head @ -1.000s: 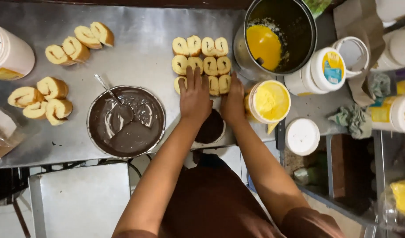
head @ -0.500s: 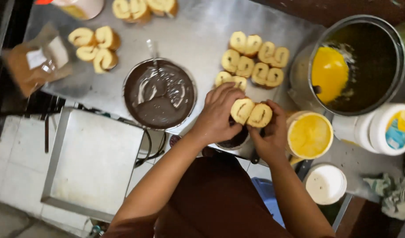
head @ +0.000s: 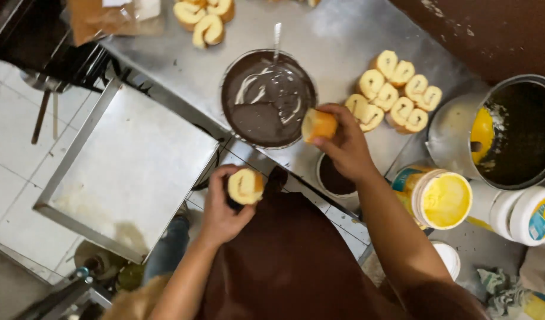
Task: Dipping bread bites into chocolate glaze and sprinkles and arranging them on a tray, then applying glaze with a spatula.
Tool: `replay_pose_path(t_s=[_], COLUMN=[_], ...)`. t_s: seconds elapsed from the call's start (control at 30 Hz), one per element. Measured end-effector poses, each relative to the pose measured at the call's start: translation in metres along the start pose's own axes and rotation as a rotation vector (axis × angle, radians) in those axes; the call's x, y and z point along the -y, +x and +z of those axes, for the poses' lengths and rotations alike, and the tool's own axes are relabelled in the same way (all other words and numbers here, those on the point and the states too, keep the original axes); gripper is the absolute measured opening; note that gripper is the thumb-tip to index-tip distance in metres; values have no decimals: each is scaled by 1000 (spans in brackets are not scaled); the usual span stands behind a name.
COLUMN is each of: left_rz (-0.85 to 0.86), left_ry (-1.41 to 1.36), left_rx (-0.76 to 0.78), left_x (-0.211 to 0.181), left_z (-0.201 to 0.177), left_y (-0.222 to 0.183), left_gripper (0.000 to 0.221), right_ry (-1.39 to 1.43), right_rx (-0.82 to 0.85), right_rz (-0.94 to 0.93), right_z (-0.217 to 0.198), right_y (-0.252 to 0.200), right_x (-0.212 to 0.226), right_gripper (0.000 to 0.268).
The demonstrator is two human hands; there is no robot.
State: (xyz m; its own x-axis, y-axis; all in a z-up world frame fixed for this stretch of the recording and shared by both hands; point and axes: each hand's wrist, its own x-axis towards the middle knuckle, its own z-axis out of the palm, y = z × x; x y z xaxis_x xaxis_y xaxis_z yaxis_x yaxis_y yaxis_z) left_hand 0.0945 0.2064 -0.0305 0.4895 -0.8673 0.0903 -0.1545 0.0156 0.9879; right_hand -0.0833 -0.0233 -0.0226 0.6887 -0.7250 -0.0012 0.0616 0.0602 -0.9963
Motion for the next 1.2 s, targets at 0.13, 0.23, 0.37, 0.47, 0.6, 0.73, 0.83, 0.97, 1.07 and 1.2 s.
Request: replay_pose_path(t_s=[0.13, 0.23, 0.37, 0.47, 0.6, 0.73, 0.83, 0.97, 1.07, 1.2], left_rz=[-130, -247, -275, -292, -295, -311, -297, -272, -278, -279], left_ry=[-4, -71, -82, -81, -99, -87, -75, -64, -74, -84], left_rx=[-82, -135, -145, -115, -98, -118, -123, -76, -64, -48], left_x=[10, 11, 1, 3, 7, 2, 2, 0, 0, 1], left_z=[-36, -51, -61, -66, -69, -72, -71, -69, -68, -65], left_y=[-40, -50, -46, -48, -54, -51, -50, -46, -46, -43], left_gripper=[64, 61, 60, 61, 60, 60, 60, 60, 60, 59], right_ry=[-698, -1098, -1344, -1419, -1479, -1416, -1444, -1434, -1420, -1462], right_rx=[159, 328, 482, 535, 580, 557, 529, 551, 508, 465], right_rz=[-107, -126, -10, 64, 144, 139, 144, 168, 146, 1], right_z=[55, 74, 86, 92, 99, 91, 95, 99, 92, 82], right_y=[36, 53, 69, 75, 78, 77, 75, 69, 60, 40], right_x=[34, 30, 18, 12, 10, 8, 14, 20, 25, 24], right_gripper=[53, 53, 46, 44, 46, 46, 47, 45, 47, 45])
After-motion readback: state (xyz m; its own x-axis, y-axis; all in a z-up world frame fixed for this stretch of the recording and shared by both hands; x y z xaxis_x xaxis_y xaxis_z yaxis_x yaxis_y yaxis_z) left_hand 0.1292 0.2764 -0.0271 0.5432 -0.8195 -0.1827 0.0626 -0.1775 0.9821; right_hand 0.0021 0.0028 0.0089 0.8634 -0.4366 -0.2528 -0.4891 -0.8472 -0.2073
